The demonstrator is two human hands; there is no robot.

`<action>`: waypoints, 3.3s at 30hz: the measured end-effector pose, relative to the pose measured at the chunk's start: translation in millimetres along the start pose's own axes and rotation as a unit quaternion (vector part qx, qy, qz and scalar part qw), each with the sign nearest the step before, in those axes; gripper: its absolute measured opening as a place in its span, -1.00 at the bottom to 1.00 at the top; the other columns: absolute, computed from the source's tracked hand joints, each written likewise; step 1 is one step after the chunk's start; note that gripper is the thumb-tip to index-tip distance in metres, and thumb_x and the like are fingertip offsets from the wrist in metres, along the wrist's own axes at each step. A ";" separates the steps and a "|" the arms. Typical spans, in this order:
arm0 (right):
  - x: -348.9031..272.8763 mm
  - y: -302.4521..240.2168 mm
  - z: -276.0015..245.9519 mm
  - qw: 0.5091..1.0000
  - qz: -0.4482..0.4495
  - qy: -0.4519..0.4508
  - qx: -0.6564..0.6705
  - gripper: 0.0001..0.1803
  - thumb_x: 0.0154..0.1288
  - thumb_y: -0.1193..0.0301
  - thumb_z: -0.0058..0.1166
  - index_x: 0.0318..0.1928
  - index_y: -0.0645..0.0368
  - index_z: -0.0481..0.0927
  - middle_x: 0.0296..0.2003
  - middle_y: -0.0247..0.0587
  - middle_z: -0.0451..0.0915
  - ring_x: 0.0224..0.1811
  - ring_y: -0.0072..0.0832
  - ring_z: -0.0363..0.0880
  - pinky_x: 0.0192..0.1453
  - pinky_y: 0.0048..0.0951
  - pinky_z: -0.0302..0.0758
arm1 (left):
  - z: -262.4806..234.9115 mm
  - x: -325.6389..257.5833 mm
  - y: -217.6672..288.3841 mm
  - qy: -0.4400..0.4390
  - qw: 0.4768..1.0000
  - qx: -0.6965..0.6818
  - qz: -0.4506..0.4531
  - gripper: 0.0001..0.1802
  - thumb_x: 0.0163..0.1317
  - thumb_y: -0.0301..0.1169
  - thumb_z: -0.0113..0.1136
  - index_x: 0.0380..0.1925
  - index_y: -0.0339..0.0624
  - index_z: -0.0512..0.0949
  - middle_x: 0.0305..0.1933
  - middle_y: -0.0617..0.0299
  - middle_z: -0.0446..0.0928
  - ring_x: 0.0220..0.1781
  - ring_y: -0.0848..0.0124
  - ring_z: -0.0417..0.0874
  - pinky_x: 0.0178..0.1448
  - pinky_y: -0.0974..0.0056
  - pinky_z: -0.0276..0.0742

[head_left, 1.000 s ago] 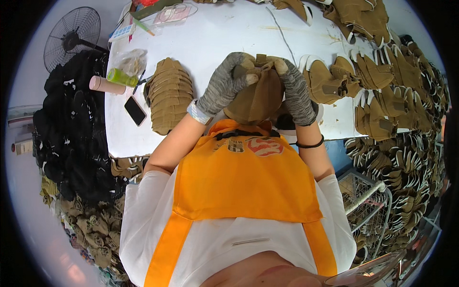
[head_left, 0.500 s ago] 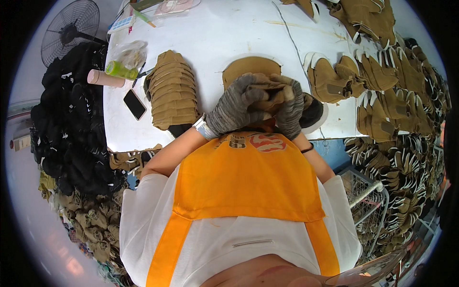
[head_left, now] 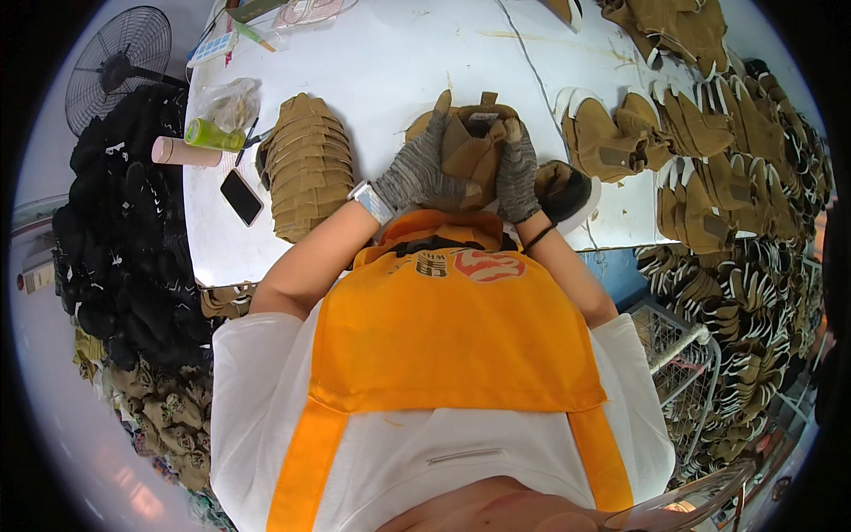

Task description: The person picks up a brown boot upper, turns it over to inspect the interior heel, uses a pair of snips to trim away small pieces of excess material, and sets the trimmed component onto a stack.

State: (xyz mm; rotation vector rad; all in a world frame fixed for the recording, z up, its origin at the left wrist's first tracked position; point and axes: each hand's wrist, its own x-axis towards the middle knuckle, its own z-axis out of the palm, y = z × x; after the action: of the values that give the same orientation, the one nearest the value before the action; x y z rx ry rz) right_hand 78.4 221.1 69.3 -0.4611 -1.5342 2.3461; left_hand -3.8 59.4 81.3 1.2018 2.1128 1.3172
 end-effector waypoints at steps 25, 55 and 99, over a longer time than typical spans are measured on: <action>-52.9 -23.9 -14.6 0.965 -0.075 -0.041 -0.250 -0.37 0.37 0.04 0.02 0.24 0.26 0.33 0.07 -0.09 0.48 0.14 -0.37 0.43 0.24 -0.39 0.37 | 4.0 -40.0 3.6 -0.019 0.992 0.094 -0.079 0.30 -0.34 0.14 0.55 0.37 -0.17 0.07 0.32 -0.11 0.23 0.43 -0.01 0.14 0.51 0.06 -0.05; -153.2 -204.1 -48.4 0.978 -0.102 0.170 0.063 -0.51 0.20 0.33 0.17 0.10 0.30 0.48 -0.04 -0.07 0.59 -0.05 -0.29 0.59 0.03 -0.35 0.53 | -1.3 -8.9 98.7 0.157 0.963 0.089 0.200 -0.06 -0.03 -0.13 0.46 0.32 -0.12 0.19 0.28 0.01 0.29 0.31 0.10 0.29 0.38 0.09 0.27; -128.4 -251.9 -79.8 0.853 -0.367 0.339 -0.149 -0.70 0.37 0.26 0.04 -0.05 0.22 0.55 -0.23 -0.26 0.55 -0.22 -0.57 0.48 -0.06 -0.51 0.45 | -42.6 -7.2 189.1 0.135 0.835 -0.526 0.082 -0.57 0.23 -0.23 0.27 -0.02 -0.19 0.37 0.01 0.18 0.47 0.08 0.37 0.47 0.21 0.26 0.41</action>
State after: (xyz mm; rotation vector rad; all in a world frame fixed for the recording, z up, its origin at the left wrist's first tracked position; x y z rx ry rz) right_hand 246.6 330.4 284.0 -0.5603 -1.3661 1.1837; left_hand 59.4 67.7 264.5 0.7003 1.0157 2.3499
